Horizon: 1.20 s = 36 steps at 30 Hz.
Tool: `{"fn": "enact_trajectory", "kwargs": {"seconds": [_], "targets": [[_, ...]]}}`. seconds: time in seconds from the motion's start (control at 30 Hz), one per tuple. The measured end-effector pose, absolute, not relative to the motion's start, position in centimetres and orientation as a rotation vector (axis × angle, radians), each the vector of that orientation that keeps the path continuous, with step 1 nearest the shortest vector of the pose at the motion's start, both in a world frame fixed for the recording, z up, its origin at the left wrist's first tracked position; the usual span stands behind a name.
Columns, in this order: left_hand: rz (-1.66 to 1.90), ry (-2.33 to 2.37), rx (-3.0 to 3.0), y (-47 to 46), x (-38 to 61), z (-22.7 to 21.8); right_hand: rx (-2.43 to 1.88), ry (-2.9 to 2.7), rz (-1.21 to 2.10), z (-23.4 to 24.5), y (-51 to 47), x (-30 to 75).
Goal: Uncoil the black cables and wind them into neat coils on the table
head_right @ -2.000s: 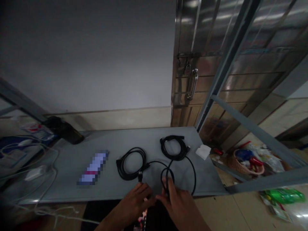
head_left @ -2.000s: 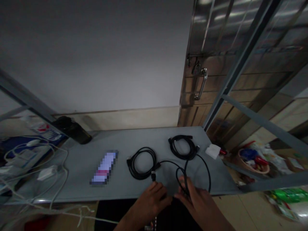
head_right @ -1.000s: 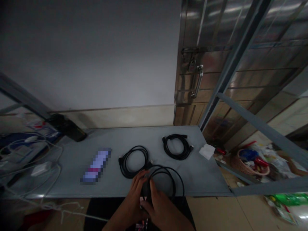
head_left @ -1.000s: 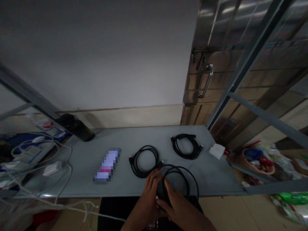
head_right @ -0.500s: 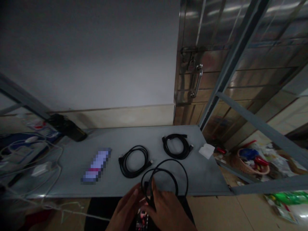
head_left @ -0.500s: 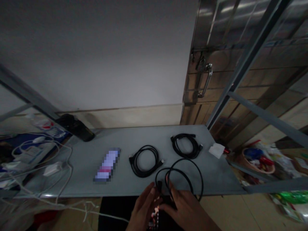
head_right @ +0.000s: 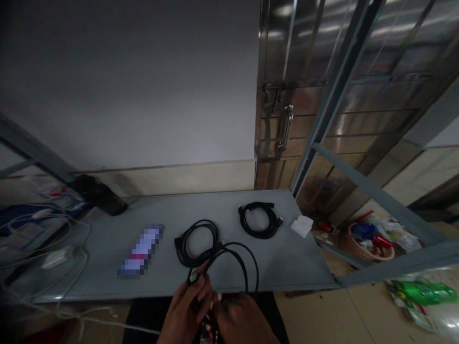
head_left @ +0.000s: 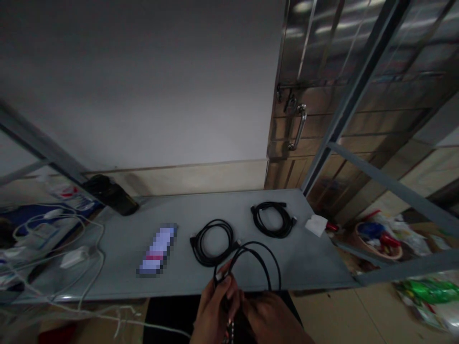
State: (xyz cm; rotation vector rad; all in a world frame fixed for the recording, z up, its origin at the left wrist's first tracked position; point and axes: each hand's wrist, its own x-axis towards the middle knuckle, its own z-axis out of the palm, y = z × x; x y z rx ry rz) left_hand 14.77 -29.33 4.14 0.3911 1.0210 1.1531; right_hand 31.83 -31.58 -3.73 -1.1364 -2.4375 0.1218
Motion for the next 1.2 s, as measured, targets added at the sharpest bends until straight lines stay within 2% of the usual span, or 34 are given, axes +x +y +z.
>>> {"fn": "enact_trajectory", "kwargs": {"seconds": [0.17, 0.27, 0.33, 0.4, 0.53, 0.6, 0.77, 0.87, 1.03, 1.2], "targets": [[1.269, 1.038, 0.276, -27.7, 13.4, 5.5, -0.978, -2.301, -0.081, -1.2, -30.7, 32.5], [1.362, 1.052, 0.234, -26.4, 11.9, 5.8, -1.054, -2.168, -0.090, 0.3, -30.5, 33.1], [1.437, 1.045, 0.195, -25.6, 11.4, 6.0, -1.171, -1.994, 0.047, 0.1, -30.6, 33.2], [1.521, 1.014, 0.145, -25.0, 11.6, 6.1, -1.225, -1.740, 0.325, -0.9, -30.7, 32.5], [1.571, 0.938, 0.095, -24.4, 13.8, 5.8, -1.108, -1.275, 0.943, -2.2, -30.2, 29.6], [1.504, 0.906, 0.103, -24.4, 15.0, 5.4, -1.073, -1.077, 1.116, -1.9, -29.2, 28.0], [1.298, 0.900, 0.194, -24.2, 15.0, 4.6, -0.948, -0.597, 1.209, -0.1, -25.8, 26.0], [1.324, 0.963, 0.386, -23.4, 13.8, 4.3, -0.915, -0.455, 1.262, 0.2, -24.8, 26.0], [1.421, 1.216, 0.695, -22.4, 12.4, 3.2, -0.931, -0.517, 1.355, -0.3, -23.9, 26.6], [1.333, 1.388, 1.024, -21.4, 10.7, 2.5, -0.979, -0.656, 1.458, -1.3, -22.4, 26.6]]}}
